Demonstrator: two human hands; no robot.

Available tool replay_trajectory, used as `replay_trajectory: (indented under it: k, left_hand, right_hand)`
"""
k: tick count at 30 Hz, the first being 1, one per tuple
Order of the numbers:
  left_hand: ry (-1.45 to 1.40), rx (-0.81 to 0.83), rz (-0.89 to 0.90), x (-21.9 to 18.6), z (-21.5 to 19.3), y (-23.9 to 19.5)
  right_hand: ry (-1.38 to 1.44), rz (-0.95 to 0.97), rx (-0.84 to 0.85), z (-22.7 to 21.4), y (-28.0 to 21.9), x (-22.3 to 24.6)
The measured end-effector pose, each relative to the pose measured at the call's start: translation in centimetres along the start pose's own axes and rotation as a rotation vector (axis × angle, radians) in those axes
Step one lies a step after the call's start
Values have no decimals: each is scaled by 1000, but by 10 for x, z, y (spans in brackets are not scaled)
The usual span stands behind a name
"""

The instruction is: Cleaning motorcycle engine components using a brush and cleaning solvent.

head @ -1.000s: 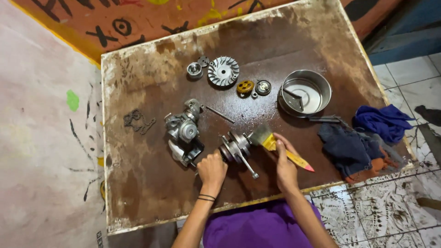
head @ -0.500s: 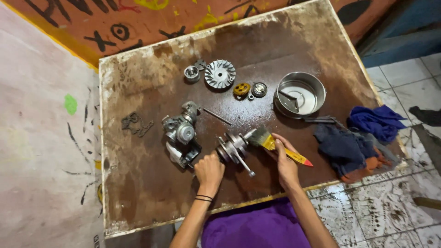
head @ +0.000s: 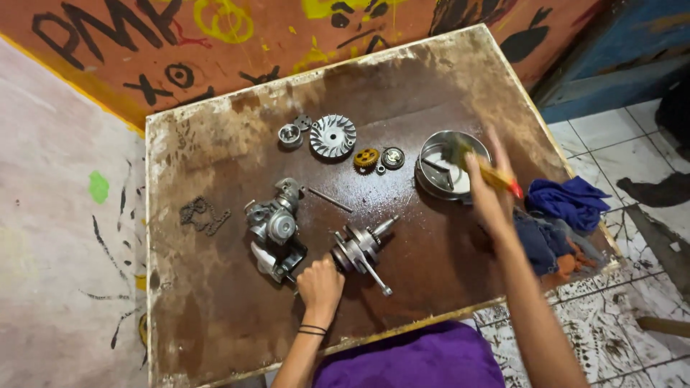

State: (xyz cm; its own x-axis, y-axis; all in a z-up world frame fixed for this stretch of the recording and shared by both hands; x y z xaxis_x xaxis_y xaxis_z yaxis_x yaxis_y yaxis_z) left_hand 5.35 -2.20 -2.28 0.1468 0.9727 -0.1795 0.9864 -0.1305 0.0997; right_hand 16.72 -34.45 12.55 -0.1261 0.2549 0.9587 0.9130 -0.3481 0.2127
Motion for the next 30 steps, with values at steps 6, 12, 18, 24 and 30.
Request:
replay_trajectory:
  k: [6,12,18,24,30]
  left_hand:
    - [51,18,-1,-3,-6,-3]
    - [39,-46,-11,-2,-4,-1]
    - [6,0,-31,-4,-12,2]
    - [66,32,-51,2,8,0]
    - [36,-9,2,-3,-4,-1]
  right_hand:
    - [-679,111,94,11,51,-95]
    - [-788,78,372,17,51,-81]
    - [-519,-52,419,11,-40,17]
    - [-217,-116,538,56,-136,-17]
    - [-355,-181,404,49,-136,-31]
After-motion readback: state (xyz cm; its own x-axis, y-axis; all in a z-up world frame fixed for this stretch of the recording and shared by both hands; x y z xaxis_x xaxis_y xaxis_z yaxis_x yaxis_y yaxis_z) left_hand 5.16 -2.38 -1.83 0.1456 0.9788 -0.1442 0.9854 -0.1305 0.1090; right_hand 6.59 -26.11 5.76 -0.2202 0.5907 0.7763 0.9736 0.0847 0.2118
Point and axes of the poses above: each hand's wrist, its own y-axis towards the middle knuckle, its own z-axis out of the palm, x = y × z, the point moved 3 cm from there along y, towards the middle knuckle, and after that the axes turned 12 degrees about z, right-handed, at the moved point
